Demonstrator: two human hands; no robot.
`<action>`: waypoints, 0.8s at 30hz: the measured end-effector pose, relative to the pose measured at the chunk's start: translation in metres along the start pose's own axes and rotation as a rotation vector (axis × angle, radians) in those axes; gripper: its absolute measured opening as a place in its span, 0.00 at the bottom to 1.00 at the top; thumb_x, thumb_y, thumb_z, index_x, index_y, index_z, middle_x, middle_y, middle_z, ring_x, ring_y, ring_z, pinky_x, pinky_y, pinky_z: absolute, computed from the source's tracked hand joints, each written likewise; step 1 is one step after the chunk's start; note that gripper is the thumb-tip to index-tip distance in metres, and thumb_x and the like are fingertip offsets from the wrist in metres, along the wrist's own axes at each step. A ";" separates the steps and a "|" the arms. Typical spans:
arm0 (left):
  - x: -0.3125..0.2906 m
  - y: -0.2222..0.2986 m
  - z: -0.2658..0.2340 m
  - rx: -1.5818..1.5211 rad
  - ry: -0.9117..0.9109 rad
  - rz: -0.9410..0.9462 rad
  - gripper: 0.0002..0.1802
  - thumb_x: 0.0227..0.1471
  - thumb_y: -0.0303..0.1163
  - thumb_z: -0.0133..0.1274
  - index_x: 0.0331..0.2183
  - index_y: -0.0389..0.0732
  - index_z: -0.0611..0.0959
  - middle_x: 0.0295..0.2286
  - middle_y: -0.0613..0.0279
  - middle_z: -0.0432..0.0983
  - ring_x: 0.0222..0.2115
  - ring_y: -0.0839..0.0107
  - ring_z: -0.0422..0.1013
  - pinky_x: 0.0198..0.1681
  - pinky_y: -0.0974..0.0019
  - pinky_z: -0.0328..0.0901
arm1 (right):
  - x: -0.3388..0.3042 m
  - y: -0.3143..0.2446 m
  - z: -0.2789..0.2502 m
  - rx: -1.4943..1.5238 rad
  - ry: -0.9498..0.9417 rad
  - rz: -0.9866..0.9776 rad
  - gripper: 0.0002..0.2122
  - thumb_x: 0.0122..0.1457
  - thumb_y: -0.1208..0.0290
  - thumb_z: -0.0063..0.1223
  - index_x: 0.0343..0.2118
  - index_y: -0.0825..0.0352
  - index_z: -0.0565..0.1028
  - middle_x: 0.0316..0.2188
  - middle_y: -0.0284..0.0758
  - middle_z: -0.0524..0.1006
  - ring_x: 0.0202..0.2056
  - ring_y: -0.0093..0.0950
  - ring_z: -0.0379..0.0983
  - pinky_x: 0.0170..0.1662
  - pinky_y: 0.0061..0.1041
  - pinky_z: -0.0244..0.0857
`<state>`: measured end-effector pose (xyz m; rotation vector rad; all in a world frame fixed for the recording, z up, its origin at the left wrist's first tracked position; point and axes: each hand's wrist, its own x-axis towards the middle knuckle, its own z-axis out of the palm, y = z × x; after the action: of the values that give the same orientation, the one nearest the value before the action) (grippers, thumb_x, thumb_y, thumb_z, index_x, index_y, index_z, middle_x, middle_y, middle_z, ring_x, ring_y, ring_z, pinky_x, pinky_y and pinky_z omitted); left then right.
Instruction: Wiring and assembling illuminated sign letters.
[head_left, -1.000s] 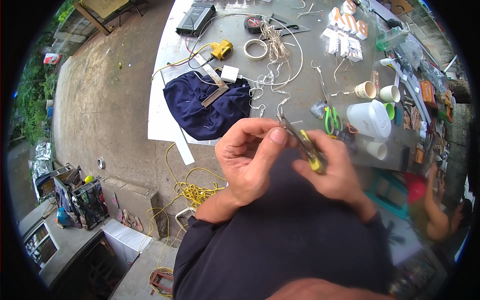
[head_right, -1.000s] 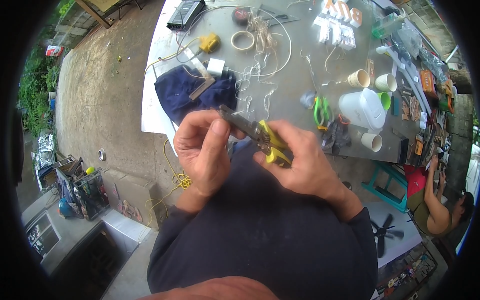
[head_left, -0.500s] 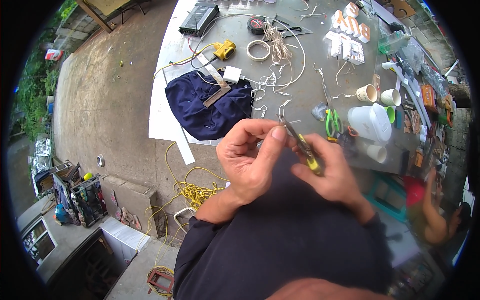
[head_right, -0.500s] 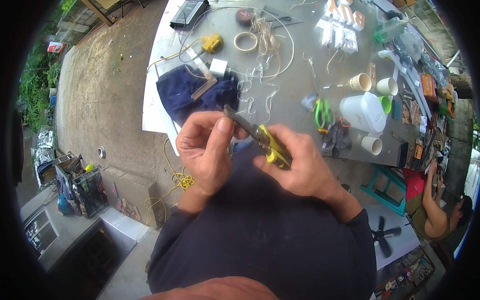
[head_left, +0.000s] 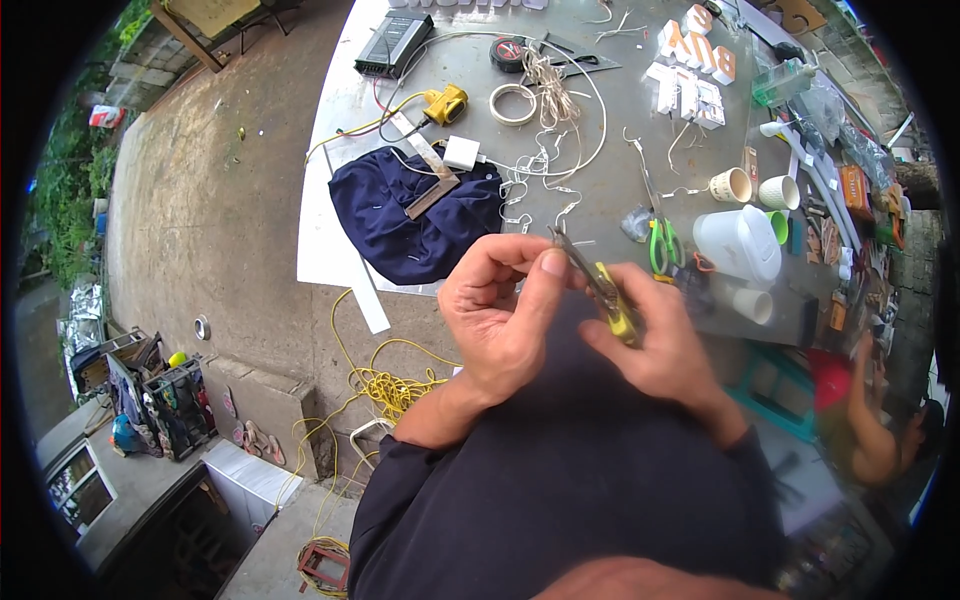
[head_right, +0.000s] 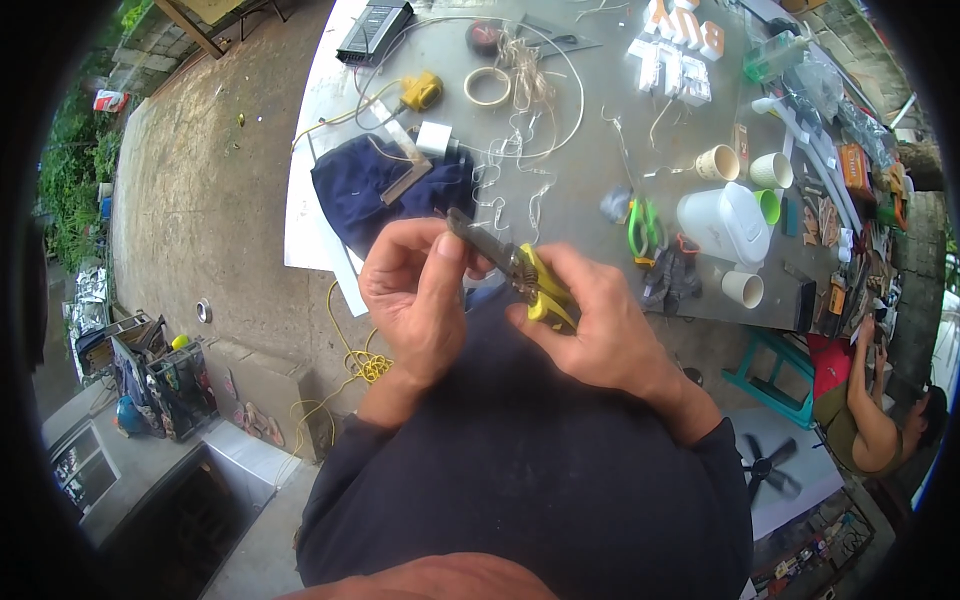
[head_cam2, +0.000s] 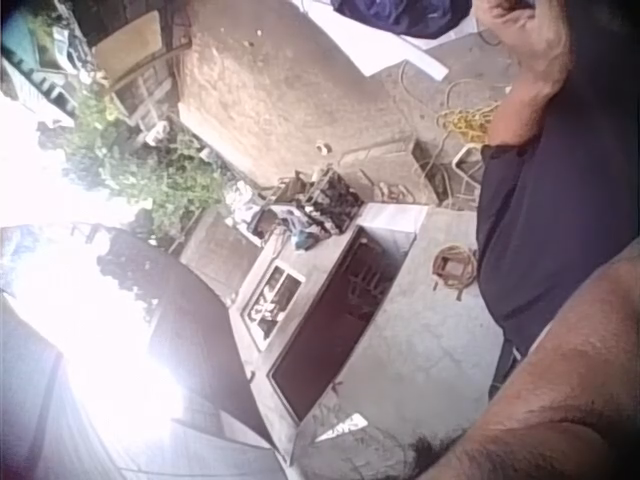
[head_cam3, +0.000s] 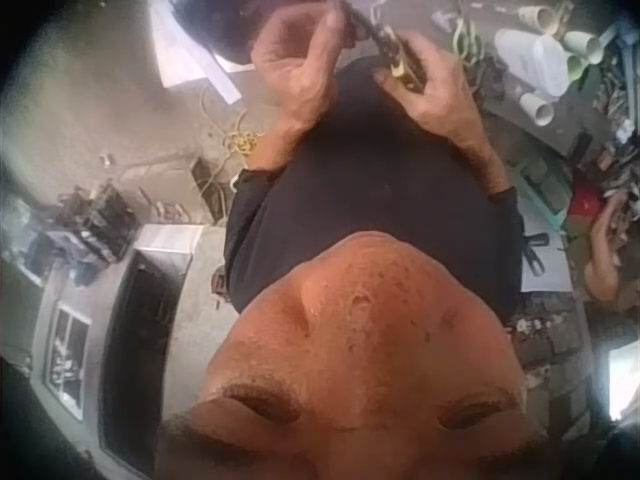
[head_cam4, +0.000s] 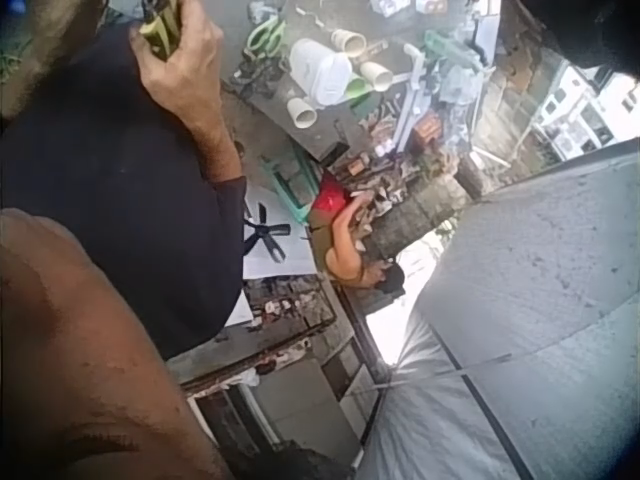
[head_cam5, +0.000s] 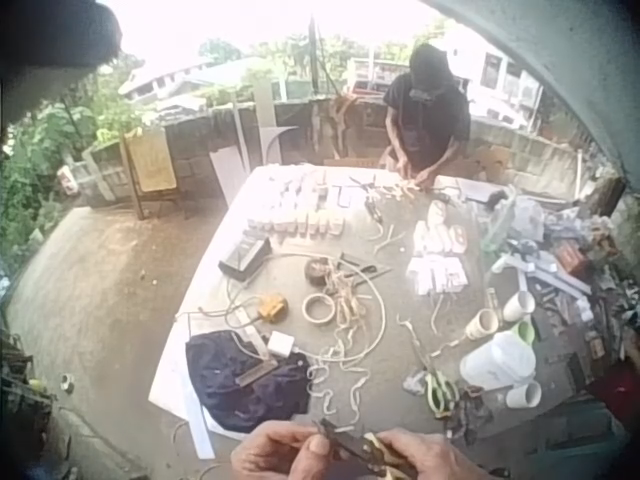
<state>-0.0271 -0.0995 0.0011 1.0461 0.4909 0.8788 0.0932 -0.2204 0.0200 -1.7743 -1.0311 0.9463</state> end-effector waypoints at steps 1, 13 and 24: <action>0.001 -0.001 0.001 0.008 -0.005 0.012 0.02 0.61 0.22 0.52 0.36 0.33 0.77 0.29 0.56 0.79 0.27 0.74 0.73 0.31 0.72 0.67 | 0.001 0.000 0.001 -0.017 0.028 -0.029 0.18 0.52 0.73 0.64 0.46 0.70 0.73 0.31 0.37 0.76 0.32 0.27 0.73 0.38 0.26 0.66; -0.001 -0.009 0.002 -0.014 0.013 0.034 0.03 0.63 0.25 0.49 0.37 0.36 0.74 0.26 0.66 0.70 0.22 0.81 0.62 0.24 0.76 0.57 | 0.006 -0.004 0.002 -0.040 0.042 0.017 0.15 0.51 0.77 0.66 0.40 0.72 0.72 0.28 0.46 0.75 0.29 0.39 0.77 0.33 0.32 0.68; -0.001 0.003 -0.017 0.195 -0.181 -0.123 0.08 0.65 0.29 0.48 0.36 0.34 0.76 0.24 0.72 0.70 0.24 0.86 0.59 0.27 0.78 0.54 | -0.006 0.012 0.013 -0.038 0.084 -0.009 0.17 0.51 0.77 0.65 0.42 0.71 0.71 0.30 0.42 0.76 0.31 0.34 0.78 0.35 0.30 0.71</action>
<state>-0.0412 -0.0904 -0.0041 1.2469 0.4897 0.6293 0.0830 -0.2252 0.0059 -1.8236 -1.0086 0.8452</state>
